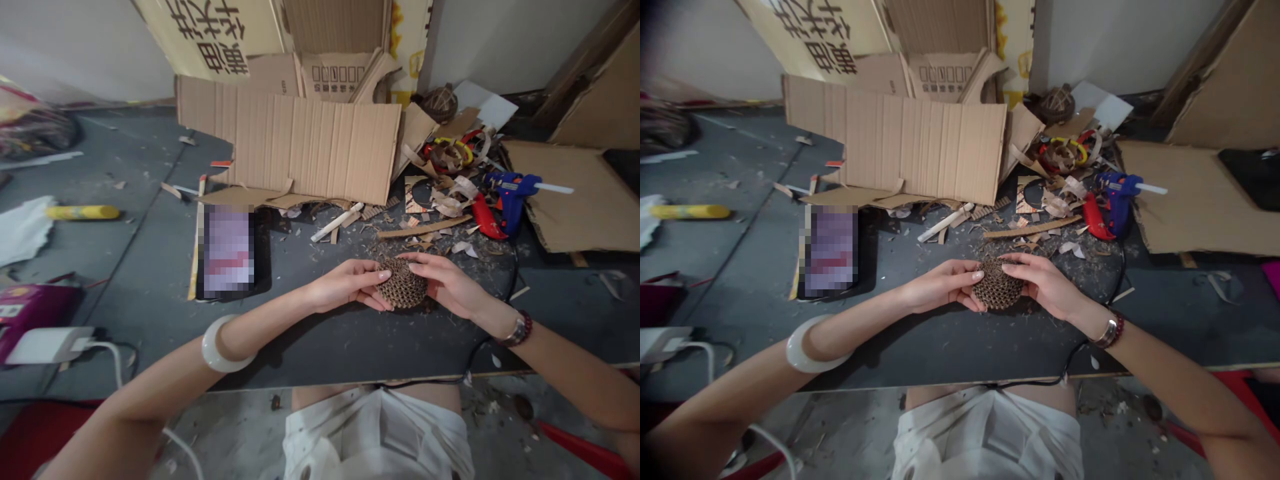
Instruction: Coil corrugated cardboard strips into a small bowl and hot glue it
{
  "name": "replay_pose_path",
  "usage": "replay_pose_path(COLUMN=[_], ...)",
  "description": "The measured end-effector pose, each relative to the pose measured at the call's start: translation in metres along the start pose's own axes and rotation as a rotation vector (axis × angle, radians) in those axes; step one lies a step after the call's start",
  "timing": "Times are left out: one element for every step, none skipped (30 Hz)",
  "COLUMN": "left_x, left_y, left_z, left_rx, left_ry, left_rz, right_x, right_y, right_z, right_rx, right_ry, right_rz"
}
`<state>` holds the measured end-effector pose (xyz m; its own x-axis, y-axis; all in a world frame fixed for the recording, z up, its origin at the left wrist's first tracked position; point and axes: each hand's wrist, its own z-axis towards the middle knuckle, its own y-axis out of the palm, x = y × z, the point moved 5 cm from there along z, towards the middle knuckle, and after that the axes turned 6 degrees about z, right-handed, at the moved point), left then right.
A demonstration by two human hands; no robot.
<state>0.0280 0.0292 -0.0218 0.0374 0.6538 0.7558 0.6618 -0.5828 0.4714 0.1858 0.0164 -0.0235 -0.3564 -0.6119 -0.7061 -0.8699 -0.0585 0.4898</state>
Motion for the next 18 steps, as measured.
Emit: replay_pose_path(left_x=[0.000,0.001,0.001,0.002,0.002,0.002,0.003,0.003,0.003,0.003,0.003,0.003,0.003,0.003,0.003,0.002,0.002,0.002], left_y=[-0.001,-0.003,-0.005,-0.007,-0.009,-0.011,-0.012,-0.013,-0.013,-0.013,-0.013,-0.013,-0.013,-0.013,-0.014,-0.014,-0.014,-0.014], left_z=[0.000,0.001,0.001,0.002,0.002,0.002,0.002,0.002,0.001,0.001,0.001,0.001,0.001,0.001,0.001,0.001,0.001,0.001], left_rx=[0.002,0.011,0.026,0.047,0.068,0.083,0.089,0.086,0.079,0.069,0.060,0.054,0.051,0.050,0.049,0.047,0.045,0.043], left_ry=[-0.001,-0.004,-0.009,-0.017,-0.030,-0.045,-0.063,-0.081,-0.097,-0.108,-0.115,-0.118,-0.116,-0.114,-0.113,-0.112,-0.112,-0.111], left_rz=[-0.023,-0.054,-0.093,-0.137,-0.181,-0.221,-0.254,-0.279,-0.297,-0.308,-0.316,-0.321,-0.326,-0.331,-0.334,-0.335,-0.335,-0.335], right_x=[0.000,-0.001,-0.001,-0.002,-0.002,-0.002,-0.003,-0.003,-0.004,-0.004,-0.004,-0.004,-0.003,-0.003,-0.003,-0.003,-0.003,-0.002], right_y=[0.000,-0.001,-0.001,-0.002,-0.003,-0.004,-0.005,-0.006,-0.006,-0.007,-0.007,-0.007,-0.007,-0.008,-0.008,-0.009,-0.009,-0.010], right_z=[0.000,0.001,0.001,0.002,0.002,0.003,0.003,0.004,0.004,0.005,0.005,0.005,0.006,0.006,0.006,0.006,0.006,0.006], right_rx=[-0.010,-0.021,-0.031,-0.036,-0.036,-0.028,-0.018,-0.008,-0.001,0.003,0.007,0.011,0.017,0.023,0.029,0.032,0.035,0.036], right_ry=[0.004,0.013,0.028,0.046,0.064,0.077,0.084,0.085,0.083,0.082,0.081,0.081,0.080,0.078,0.077,0.074,0.071,0.070], right_rz=[0.031,0.068,0.109,0.150,0.188,0.224,0.257,0.287,0.313,0.333,0.346,0.352,0.353,0.351,0.346,0.339,0.330,0.321])
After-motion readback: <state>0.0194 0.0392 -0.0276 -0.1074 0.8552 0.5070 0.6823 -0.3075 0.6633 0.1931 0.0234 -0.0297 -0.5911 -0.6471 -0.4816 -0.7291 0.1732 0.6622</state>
